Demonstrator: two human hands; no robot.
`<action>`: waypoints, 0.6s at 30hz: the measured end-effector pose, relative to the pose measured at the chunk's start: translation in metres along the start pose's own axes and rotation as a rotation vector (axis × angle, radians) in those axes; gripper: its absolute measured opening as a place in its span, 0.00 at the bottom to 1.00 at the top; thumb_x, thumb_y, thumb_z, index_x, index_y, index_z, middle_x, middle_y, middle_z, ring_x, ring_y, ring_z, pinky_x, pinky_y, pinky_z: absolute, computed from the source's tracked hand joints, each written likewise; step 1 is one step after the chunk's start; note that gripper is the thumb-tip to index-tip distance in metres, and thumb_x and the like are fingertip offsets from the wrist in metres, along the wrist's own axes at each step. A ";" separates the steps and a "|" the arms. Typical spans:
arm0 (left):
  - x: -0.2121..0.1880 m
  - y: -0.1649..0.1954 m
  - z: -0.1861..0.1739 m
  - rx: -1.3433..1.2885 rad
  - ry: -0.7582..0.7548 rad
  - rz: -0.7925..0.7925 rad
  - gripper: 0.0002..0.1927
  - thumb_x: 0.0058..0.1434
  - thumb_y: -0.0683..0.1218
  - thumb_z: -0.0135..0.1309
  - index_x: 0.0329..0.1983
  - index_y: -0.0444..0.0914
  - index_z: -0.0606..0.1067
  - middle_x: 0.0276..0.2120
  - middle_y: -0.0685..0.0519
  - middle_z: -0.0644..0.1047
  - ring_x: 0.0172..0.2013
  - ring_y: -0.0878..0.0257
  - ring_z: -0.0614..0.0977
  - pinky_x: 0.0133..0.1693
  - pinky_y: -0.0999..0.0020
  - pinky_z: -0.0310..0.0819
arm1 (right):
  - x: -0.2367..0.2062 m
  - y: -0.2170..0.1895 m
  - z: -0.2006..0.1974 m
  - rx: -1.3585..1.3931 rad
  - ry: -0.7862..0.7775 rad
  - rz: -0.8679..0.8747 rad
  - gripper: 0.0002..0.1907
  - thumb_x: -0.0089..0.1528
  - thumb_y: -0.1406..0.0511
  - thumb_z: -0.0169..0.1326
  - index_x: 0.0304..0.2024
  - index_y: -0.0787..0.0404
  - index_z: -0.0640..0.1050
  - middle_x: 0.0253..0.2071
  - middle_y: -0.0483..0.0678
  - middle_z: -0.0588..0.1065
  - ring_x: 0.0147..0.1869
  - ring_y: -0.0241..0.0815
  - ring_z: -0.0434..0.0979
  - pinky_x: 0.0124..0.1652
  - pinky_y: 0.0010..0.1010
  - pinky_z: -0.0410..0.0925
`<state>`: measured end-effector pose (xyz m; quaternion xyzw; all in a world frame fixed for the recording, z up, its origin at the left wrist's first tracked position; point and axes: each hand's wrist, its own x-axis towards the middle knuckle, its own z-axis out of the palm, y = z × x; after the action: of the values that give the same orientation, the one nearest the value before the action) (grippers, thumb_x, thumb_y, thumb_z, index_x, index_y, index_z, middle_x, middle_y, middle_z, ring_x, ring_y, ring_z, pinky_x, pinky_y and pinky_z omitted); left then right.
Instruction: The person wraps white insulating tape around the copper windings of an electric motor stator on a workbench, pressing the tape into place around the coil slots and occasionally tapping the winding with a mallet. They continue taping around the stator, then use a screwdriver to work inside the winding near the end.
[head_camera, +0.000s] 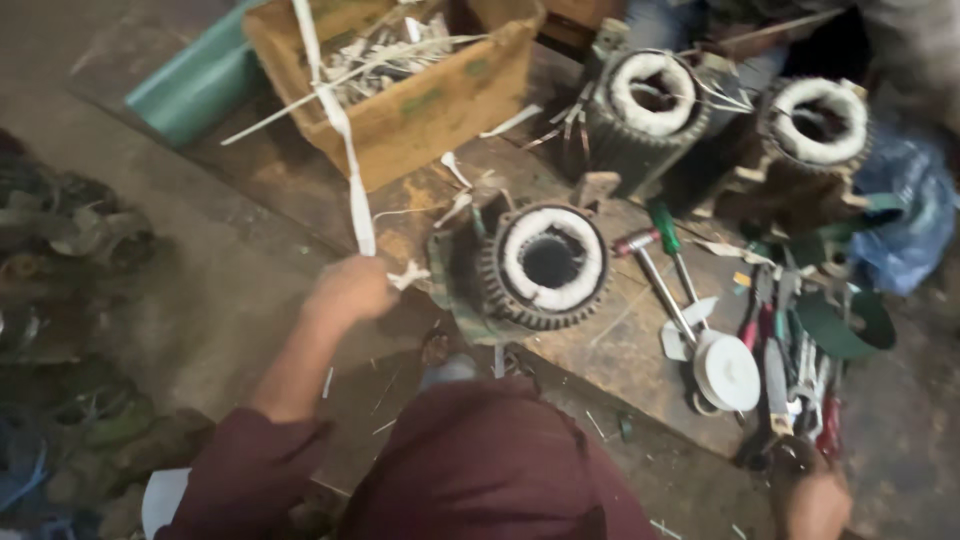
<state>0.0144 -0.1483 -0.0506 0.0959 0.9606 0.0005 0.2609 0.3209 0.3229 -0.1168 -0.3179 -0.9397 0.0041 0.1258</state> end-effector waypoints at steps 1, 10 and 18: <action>0.008 -0.020 -0.001 -0.093 0.096 -0.019 0.15 0.62 0.54 0.54 0.49 0.45 0.82 0.45 0.41 0.82 0.47 0.42 0.83 0.49 0.47 0.76 | 0.001 -0.005 0.000 -0.014 0.048 -0.046 0.12 0.66 0.56 0.60 0.50 0.47 0.84 0.49 0.53 0.80 0.50 0.55 0.80 0.49 0.41 0.72; 0.082 -0.132 -0.042 -0.255 0.505 -0.067 0.14 0.64 0.52 0.56 0.45 0.38 0.78 0.47 0.36 0.79 0.48 0.37 0.80 0.49 0.44 0.75 | -0.002 -0.101 -0.001 0.213 -0.041 0.077 0.12 0.65 0.55 0.64 0.47 0.52 0.84 0.39 0.49 0.80 0.43 0.47 0.81 0.45 0.37 0.73; 0.160 -0.179 -0.075 -0.392 0.772 0.168 0.53 0.53 0.49 0.69 0.76 0.30 0.53 0.63 0.29 0.66 0.62 0.32 0.68 0.63 0.36 0.62 | -0.011 -0.207 -0.012 0.194 -0.101 0.089 0.13 0.60 0.58 0.61 0.45 0.54 0.83 0.47 0.51 0.79 0.48 0.57 0.79 0.47 0.44 0.71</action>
<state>-0.1914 -0.2911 -0.0749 0.1152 0.9583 0.2397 -0.1049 0.2090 0.1502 -0.0896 -0.3452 -0.9250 0.1167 0.1080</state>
